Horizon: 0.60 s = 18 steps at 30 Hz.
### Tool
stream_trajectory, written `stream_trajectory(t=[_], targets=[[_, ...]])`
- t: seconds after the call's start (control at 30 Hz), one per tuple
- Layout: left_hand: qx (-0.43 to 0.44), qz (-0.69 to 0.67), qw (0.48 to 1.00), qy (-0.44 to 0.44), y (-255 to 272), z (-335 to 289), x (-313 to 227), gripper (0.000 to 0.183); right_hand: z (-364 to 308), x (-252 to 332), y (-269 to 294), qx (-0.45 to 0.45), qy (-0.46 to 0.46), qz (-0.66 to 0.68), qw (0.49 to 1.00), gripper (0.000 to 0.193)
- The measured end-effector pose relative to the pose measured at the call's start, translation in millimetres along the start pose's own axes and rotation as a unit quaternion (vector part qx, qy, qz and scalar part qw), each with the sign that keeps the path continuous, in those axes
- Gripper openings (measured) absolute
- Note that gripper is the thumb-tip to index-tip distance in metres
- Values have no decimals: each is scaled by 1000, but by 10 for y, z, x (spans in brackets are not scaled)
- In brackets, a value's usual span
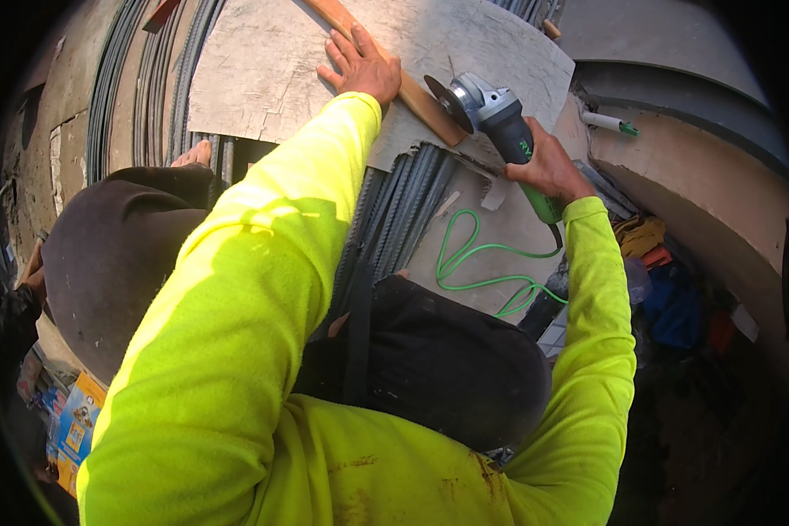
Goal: The person uses an angle grinder to sand and smooth the wooden handle of a pickaxe while holding it against a piece of wood.
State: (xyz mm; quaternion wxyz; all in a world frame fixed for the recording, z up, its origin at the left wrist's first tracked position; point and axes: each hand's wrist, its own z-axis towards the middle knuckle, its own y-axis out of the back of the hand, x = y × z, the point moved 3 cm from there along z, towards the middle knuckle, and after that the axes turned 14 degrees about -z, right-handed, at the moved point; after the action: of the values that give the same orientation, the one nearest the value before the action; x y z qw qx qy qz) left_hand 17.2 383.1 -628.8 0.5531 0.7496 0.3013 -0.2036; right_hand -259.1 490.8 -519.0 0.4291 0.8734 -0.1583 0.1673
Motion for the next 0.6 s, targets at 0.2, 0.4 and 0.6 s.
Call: stream_trajectory(t=[0.2, 0.4, 0.6], targets=[[-4, 8, 1000, 0, 15, 1, -18, 95, 19, -41, -17, 6, -8, 0, 1000, 78], [0, 10, 1000, 1, 7, 2, -32, 95, -3, -45, -23, 0, -1, 2, 1000, 79], [-4, 0, 1000, -6, 6, 14, 4, 96, -3, -22, -20, 7, -12, 5, 1000, 79]])
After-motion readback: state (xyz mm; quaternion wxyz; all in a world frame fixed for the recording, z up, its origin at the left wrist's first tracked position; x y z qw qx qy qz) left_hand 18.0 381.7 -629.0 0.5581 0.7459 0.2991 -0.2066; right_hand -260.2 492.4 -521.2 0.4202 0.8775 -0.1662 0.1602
